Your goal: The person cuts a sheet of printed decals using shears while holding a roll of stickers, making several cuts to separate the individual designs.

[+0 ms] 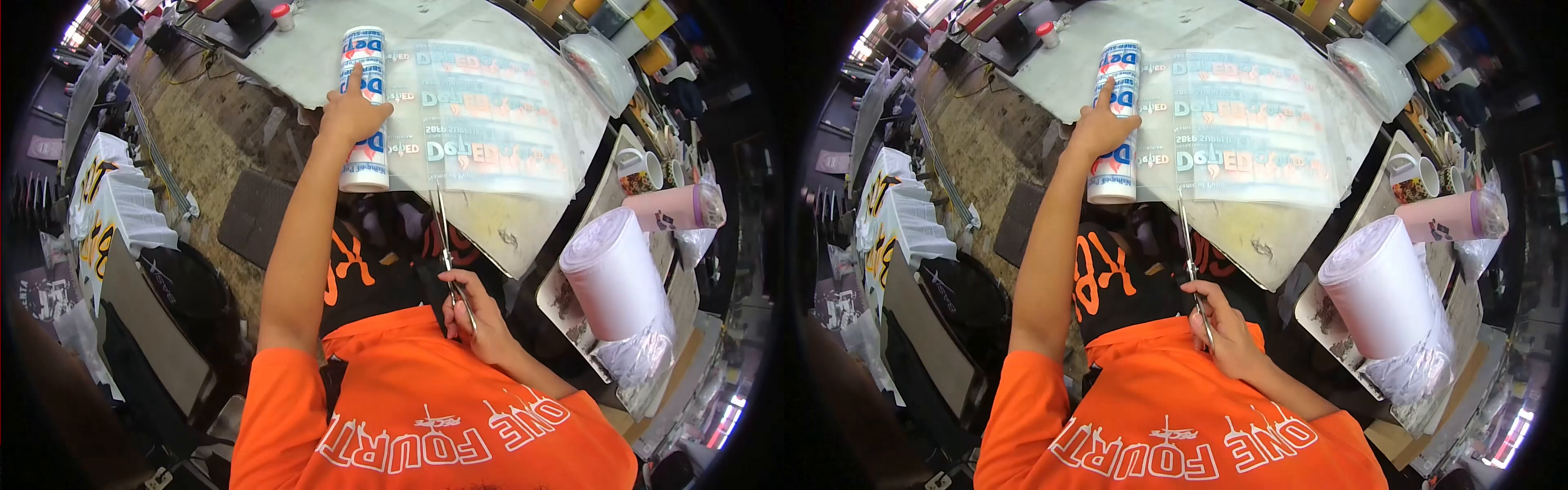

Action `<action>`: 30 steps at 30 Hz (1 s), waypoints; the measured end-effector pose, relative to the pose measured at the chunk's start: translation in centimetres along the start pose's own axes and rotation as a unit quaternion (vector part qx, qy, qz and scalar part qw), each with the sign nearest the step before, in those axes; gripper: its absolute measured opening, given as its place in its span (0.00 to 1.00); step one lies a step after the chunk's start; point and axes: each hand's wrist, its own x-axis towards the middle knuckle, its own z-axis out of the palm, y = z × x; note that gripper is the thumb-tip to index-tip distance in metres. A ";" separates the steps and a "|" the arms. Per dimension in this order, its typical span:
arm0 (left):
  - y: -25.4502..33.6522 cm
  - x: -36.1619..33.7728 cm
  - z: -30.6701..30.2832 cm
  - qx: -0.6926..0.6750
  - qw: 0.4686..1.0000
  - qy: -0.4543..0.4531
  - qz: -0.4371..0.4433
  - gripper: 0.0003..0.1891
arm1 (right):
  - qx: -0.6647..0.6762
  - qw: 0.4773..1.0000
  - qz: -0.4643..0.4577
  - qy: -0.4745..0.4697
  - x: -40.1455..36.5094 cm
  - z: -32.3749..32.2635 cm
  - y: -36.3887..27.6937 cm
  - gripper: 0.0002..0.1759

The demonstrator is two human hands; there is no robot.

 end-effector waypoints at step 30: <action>4.2 -2.0 2.7 0.096 0.989 0.051 0.102 0.32 | 0.005 0.995 0.004 0.095 5.6 3.1 -0.8 0.23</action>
